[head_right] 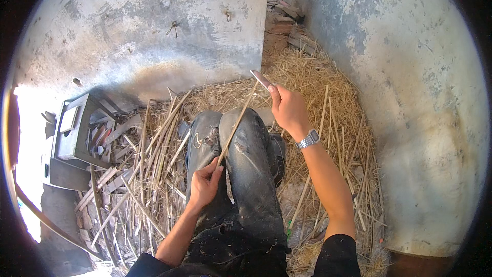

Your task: The person uses a large knife to split a bamboo stick and then uses a smaller blade to scrape and smooth the surface of the strip.

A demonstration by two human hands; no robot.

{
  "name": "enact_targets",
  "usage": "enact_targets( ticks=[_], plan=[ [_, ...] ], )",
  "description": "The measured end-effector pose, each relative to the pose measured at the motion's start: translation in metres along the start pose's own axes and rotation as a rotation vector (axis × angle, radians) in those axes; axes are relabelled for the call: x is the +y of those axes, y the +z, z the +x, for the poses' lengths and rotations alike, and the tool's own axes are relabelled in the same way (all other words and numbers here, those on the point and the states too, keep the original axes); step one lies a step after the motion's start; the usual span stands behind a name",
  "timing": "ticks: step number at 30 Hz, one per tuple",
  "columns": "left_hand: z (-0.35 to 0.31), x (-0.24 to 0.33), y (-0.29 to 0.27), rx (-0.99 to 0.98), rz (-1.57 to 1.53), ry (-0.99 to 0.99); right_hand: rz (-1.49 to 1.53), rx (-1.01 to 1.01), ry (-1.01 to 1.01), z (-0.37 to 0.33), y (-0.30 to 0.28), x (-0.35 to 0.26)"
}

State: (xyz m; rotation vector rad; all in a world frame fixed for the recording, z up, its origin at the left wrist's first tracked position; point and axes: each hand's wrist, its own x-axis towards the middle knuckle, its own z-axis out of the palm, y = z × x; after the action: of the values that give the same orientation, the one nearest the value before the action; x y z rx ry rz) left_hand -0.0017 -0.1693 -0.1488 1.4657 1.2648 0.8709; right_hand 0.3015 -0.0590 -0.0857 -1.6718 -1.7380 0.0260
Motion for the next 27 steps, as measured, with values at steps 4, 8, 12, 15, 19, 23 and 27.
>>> enact_targets(
  ticks=[4, 8, 12, 15, 19, 23, 27],
  plan=[
    [-0.002, 0.002, 0.004, 0.035, 0.056, 0.065, -0.097, 0.103, -0.082, 0.008, 0.028, 0.006],
    [-0.003, 0.000, 0.003, 0.031, 0.046, 0.019, 0.133, -0.134, 0.034, -0.002, 0.033, 0.007],
    [-0.001, -0.008, 0.005, 0.077, 0.094, 0.105, 0.236, -0.310, -0.247, -0.014, 0.023, 0.004],
    [0.014, 0.001, 0.000, 0.015, 0.046, -0.112, 0.361, -0.544, -0.127, -0.050, 0.018, -0.031],
    [0.008, 0.001, 0.000, -0.023, 0.020, -0.025, 0.468, -0.211, 0.006, -0.046, 0.008, 0.000],
    [0.007, 0.013, -0.003, -0.023, 0.057, -0.029, 0.234, 0.036, 0.004, -0.019, 0.012, -0.007],
    [0.001, 0.000, 0.007, 0.052, 0.095, 0.122, 0.066, 0.021, 0.016, 0.017, 0.006, -0.006]
  ],
)
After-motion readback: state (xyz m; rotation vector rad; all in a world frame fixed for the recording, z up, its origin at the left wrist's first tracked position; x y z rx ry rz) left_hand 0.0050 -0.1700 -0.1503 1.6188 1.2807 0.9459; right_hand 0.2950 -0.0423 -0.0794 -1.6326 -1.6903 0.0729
